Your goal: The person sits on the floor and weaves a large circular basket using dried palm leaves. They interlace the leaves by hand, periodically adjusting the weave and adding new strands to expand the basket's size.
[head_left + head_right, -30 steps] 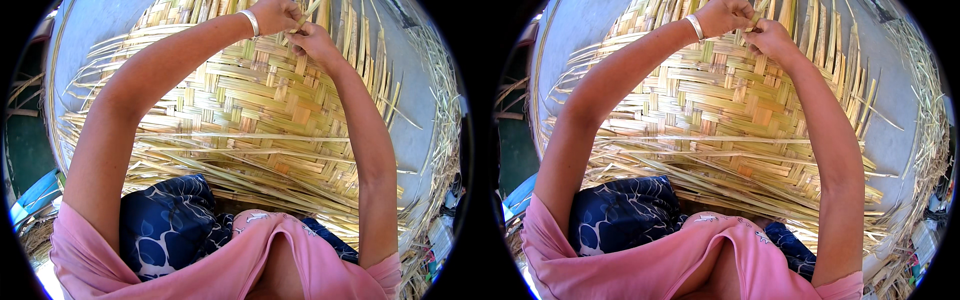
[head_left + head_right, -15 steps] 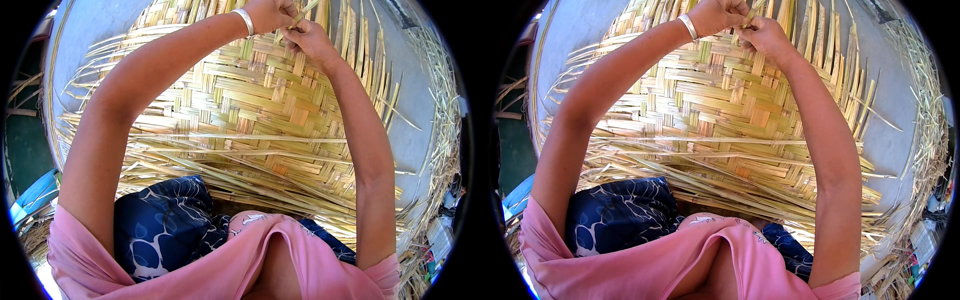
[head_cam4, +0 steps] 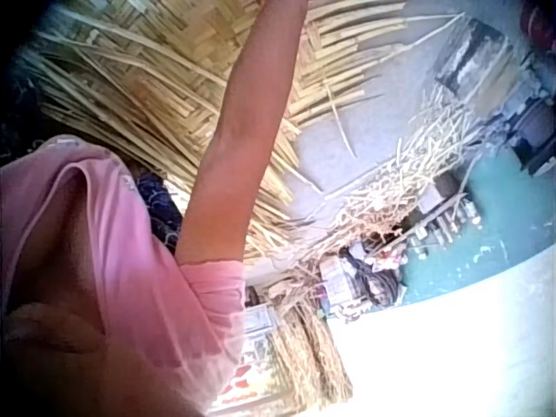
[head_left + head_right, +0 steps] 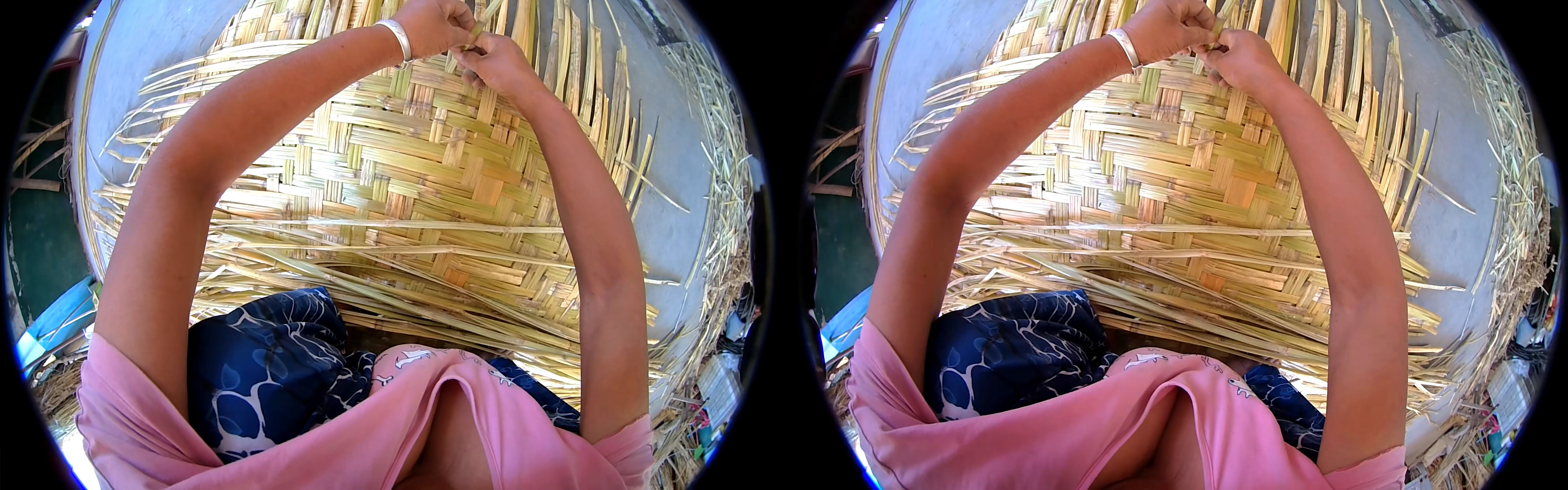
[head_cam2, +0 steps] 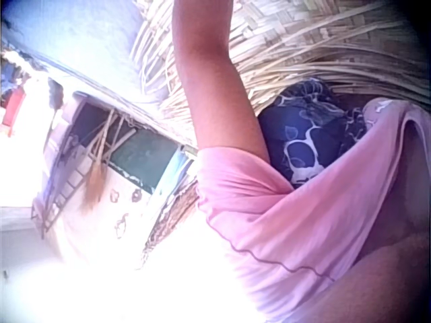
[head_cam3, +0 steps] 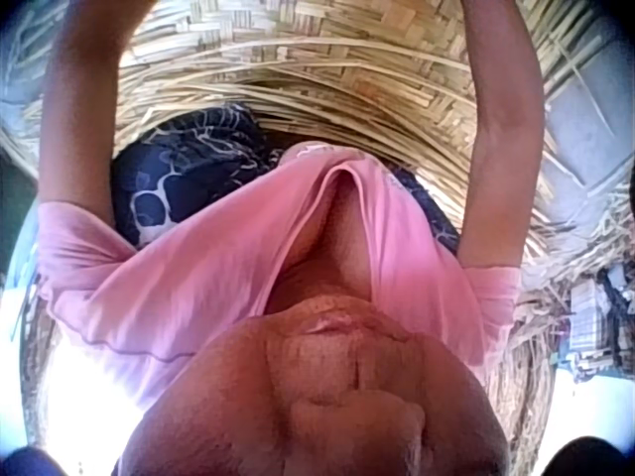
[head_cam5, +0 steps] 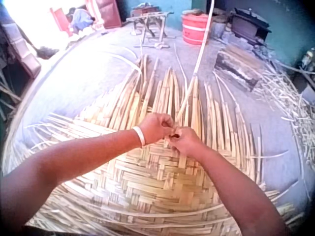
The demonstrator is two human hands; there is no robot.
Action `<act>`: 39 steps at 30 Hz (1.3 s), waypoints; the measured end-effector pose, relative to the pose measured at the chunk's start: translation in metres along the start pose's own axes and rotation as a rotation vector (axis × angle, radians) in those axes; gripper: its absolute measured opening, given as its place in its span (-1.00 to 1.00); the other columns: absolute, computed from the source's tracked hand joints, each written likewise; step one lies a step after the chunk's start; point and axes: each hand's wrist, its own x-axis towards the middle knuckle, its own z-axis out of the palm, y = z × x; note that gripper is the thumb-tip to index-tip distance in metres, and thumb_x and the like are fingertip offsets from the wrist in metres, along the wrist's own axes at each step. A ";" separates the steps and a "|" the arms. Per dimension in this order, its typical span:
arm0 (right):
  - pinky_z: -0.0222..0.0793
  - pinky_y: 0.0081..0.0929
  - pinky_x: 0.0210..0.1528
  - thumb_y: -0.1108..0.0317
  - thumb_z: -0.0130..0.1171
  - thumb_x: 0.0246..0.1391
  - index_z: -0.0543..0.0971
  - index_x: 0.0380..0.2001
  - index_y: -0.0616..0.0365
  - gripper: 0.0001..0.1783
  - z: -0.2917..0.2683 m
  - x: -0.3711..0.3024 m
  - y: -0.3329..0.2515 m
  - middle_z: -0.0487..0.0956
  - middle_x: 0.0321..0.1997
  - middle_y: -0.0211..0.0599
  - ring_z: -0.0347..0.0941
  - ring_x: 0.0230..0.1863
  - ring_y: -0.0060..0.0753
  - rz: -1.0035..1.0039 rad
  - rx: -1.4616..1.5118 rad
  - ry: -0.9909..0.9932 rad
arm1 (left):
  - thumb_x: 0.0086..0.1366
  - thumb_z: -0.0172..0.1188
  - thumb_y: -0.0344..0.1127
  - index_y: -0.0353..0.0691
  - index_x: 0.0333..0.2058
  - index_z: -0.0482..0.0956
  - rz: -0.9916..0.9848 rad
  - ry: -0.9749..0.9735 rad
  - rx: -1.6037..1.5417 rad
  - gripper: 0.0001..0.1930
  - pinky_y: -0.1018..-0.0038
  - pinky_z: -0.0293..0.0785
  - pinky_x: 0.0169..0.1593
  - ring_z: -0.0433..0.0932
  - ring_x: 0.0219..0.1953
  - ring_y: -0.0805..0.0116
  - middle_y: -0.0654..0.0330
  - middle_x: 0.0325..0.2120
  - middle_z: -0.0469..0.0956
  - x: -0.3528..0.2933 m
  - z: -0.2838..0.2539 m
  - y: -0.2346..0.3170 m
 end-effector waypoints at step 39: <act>0.31 -0.60 -0.56 0.21 0.26 -0.05 0.48 -0.48 0.22 -0.72 0.002 0.009 -0.003 0.49 -0.58 -0.38 0.41 -0.59 -0.59 0.034 -0.112 -0.158 | 0.02 0.22 -0.40 -0.29 -0.52 0.53 -0.235 -0.083 0.092 -0.91 0.56 0.42 -0.55 0.47 -0.64 0.49 0.20 -0.65 0.53 0.001 -0.020 -0.003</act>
